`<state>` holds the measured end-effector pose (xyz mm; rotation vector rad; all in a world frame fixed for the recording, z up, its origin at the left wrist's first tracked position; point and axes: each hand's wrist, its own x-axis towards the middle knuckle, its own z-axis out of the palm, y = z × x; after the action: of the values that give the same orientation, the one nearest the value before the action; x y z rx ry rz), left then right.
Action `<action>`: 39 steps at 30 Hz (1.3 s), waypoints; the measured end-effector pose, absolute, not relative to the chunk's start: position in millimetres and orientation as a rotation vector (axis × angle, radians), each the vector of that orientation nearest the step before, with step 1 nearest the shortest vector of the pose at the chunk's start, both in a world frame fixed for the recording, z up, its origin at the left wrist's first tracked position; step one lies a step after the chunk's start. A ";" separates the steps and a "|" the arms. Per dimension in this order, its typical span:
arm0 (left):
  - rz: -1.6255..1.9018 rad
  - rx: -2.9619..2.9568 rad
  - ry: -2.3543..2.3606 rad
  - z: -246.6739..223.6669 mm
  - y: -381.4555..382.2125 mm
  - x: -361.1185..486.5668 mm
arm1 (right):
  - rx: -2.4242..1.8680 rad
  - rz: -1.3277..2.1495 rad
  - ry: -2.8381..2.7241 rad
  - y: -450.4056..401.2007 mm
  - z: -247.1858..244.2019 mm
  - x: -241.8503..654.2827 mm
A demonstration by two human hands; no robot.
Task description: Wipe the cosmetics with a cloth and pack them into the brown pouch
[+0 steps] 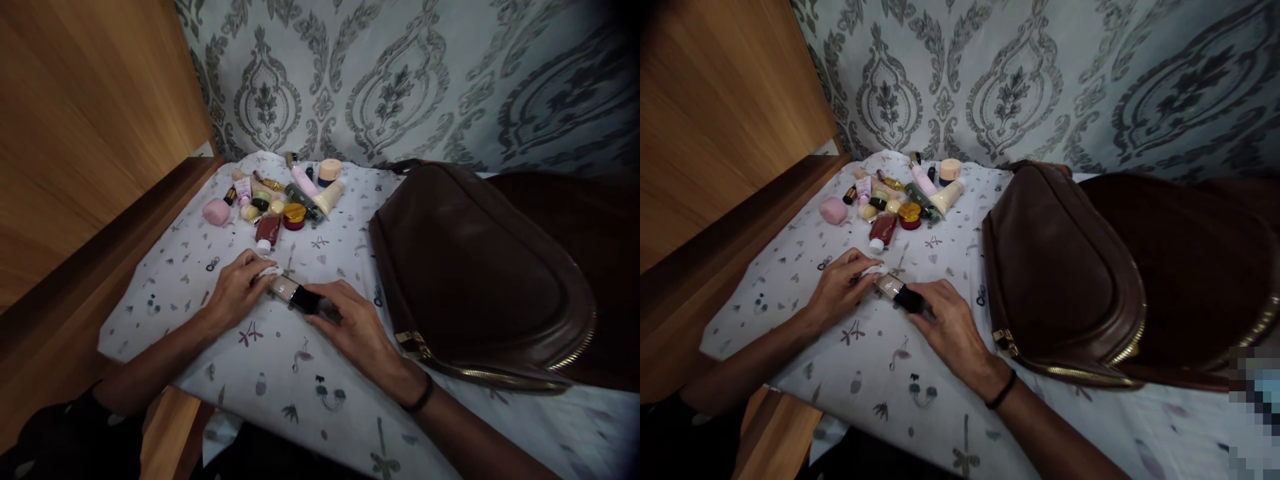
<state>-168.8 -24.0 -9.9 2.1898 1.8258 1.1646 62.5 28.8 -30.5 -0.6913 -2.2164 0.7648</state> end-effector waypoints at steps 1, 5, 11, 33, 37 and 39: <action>1.168 2.197 1.817 -10.0 -23.8 -168.7 | -0.692 0.775 -2.218 28.8 -30.2 62.6; 1.144 2.239 1.815 -10.2 -23.0 -169.3 | -0.676 0.786 -2.237 28.8 -28.7 61.7; 1.193 2.194 1.781 -8.9 -22.7 -170.3 | -0.660 0.780 -2.278 24.9 -25.3 61.5; 1.270 2.219 1.749 -10.3 -21.0 -166.8 | -0.846 1.110 -1.907 30.3 -31.5 60.6; 1.245 2.298 1.755 -10.5 -21.0 -163.0 | -0.855 0.999 -1.996 29.0 -28.6 59.2; 1.240 2.357 1.755 -10.6 -22.3 -157.0 | -0.844 0.980 -2.025 28.4 -26.3 59.0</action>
<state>-157.0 -22.3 -10.6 2.3573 1.7554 1.2401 59.0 28.4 -26.3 -0.8441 -2.0254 0.9797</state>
